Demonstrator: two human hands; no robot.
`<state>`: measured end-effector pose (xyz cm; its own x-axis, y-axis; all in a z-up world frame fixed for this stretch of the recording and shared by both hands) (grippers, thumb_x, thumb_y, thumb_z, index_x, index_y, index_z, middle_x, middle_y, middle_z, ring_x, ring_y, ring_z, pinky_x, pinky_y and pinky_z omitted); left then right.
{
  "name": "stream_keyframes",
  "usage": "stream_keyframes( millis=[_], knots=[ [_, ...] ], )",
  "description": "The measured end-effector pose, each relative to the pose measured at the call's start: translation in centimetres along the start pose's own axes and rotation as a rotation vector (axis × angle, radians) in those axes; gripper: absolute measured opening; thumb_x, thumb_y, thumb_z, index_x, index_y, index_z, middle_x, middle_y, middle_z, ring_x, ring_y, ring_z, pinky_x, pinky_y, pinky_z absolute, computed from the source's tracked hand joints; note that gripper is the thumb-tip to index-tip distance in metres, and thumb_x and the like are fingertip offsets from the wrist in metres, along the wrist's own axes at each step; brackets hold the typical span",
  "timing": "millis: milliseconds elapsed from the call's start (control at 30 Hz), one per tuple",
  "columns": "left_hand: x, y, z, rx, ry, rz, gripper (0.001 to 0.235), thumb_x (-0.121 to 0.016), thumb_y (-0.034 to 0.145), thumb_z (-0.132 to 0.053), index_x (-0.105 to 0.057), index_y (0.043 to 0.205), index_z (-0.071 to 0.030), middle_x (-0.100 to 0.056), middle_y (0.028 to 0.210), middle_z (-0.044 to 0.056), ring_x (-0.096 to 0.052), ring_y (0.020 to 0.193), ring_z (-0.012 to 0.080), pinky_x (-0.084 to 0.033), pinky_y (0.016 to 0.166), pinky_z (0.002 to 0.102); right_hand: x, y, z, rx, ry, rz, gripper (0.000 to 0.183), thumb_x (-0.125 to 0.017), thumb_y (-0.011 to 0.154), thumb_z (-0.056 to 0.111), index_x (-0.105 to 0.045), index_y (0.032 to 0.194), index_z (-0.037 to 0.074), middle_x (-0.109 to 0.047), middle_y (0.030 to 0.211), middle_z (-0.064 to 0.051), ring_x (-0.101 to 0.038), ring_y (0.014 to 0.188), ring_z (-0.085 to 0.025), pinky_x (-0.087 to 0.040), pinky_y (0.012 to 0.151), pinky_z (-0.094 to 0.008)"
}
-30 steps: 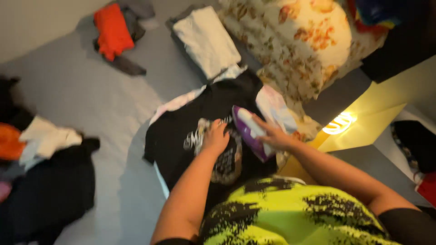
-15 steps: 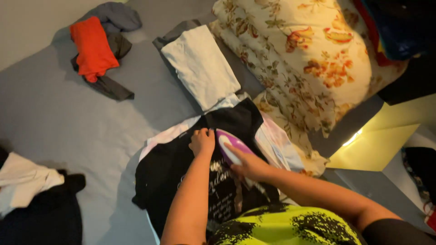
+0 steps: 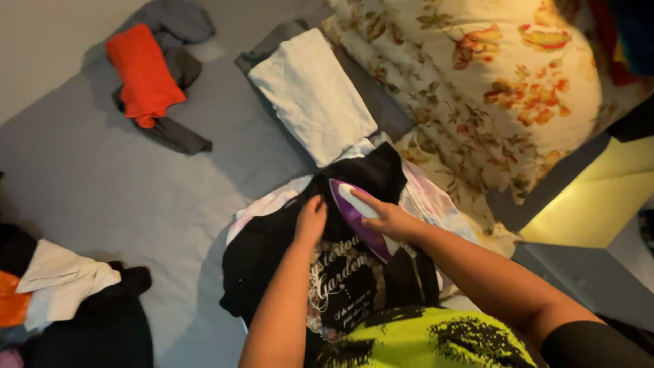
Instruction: Ironing a black t-shirt and then folding several pieces of clothing on a bed.
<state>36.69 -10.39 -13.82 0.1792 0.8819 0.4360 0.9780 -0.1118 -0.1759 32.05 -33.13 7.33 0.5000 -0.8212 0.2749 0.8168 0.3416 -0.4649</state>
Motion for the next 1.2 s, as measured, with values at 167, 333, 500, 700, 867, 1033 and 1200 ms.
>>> stream_keyframes(
  millis=[167, 333, 500, 700, 867, 1033, 1200],
  knots=[
    [6.9, -11.5, -10.5, 0.019, 0.516, 0.018, 0.046, -0.065, 0.095, -0.024, -0.059, 0.138, -0.011, -0.057, 0.141, 0.012, -0.051, 0.134, 0.0335, -0.042, 0.112, 0.044, -3.5, 2.0, -1.7, 0.115, -0.210, -0.289, 0.082, -0.067, 0.090, 0.013, -0.030, 0.161, 0.030, -0.069, 0.119, -0.025, -0.071, 0.089, -0.029, -0.057, 0.082, -0.041],
    [6.6, -17.8, -10.3, -0.226, 0.730, -0.071, 0.061, -0.066, 0.089, -0.024, -0.050, 0.145, -0.008, -0.035, 0.158, 0.016, -0.028, 0.148, 0.0386, -0.027, 0.119, 0.055, -3.6, 1.5, 0.6, -0.083, -0.069, -0.252, 0.077, -0.061, 0.092, 0.015, -0.031, 0.160, 0.034, -0.075, 0.103, -0.017, -0.072, 0.071, -0.029, -0.060, 0.070, -0.040],
    [5.9, -21.4, -9.5, -0.183, 0.774, 0.087, 0.062, -0.057, 0.098, -0.035, -0.040, 0.154, -0.014, -0.023, 0.167, 0.012, -0.022, 0.153, 0.0349, -0.017, 0.121, 0.056, -3.4, -1.0, -0.9, -0.045, -0.132, -0.382, 0.079, -0.063, 0.093, 0.018, -0.026, 0.162, 0.033, -0.075, 0.098, -0.022, -0.073, 0.076, -0.026, -0.058, 0.072, -0.040],
    [5.8, -25.1, -8.2, -0.177, 0.845, -0.023, 0.069, -0.054, 0.097, -0.040, -0.033, 0.158, -0.015, -0.024, 0.167, 0.010, -0.021, 0.153, 0.0319, -0.017, 0.121, 0.057, -3.4, -5.5, -5.2, -0.053, -0.139, -0.582, 0.085, -0.068, 0.092, 0.020, -0.022, 0.163, 0.027, -0.070, 0.110, -0.022, -0.070, 0.079, -0.029, -0.055, 0.072, -0.042],
    [6.8, -28.4, -7.5, -0.098, 0.815, -0.048, 0.070, -0.055, 0.097, -0.042, -0.032, 0.158, -0.017, -0.024, 0.167, 0.009, -0.020, 0.154, 0.0303, -0.016, 0.123, 0.056, -1.8, -10.7, -4.7, -0.083, -0.072, -0.366, 0.081, -0.066, 0.094, 0.025, -0.026, 0.164, 0.022, -0.069, 0.108, -0.016, -0.066, 0.084, -0.024, -0.054, 0.078, -0.037],
    [7.1, -31.4, -6.0, -0.101, 0.803, -0.068, 0.073, -0.056, 0.096, -0.041, -0.030, 0.158, -0.012, -0.023, 0.168, 0.009, -0.020, 0.154, 0.0304, -0.015, 0.123, 0.055, -2.7, -17.2, -6.4, -0.037, -0.180, -0.136, 0.075, -0.064, 0.100, 0.028, -0.027, 0.164, 0.018, -0.068, 0.105, -0.011, -0.061, 0.096, -0.015, -0.050, 0.087, -0.030],
    [6.9, -34.3, -6.4, -0.237, 0.775, -0.030, 0.078, -0.056, 0.098, -0.044, -0.024, 0.160, -0.010, -0.016, 0.166, 0.015, -0.013, 0.153, 0.0336, -0.013, 0.121, 0.054, -7.9, -21.6, -6.3, 0.100, -0.060, -0.090, 0.079, -0.067, 0.094, 0.023, -0.026, 0.162, 0.019, -0.066, 0.120, -0.004, -0.061, 0.098, -0.015, -0.052, 0.087, -0.030]
  ],
)
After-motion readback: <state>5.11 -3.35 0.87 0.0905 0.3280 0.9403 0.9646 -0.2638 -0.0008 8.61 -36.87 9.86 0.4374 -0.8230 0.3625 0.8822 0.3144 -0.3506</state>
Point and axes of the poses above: each hand's wrist, its own y-axis towards the middle knuckle, its own x-axis out of the back of the hand, z = x × y, the point moved 3 cm from there along y, towards the middle knuckle
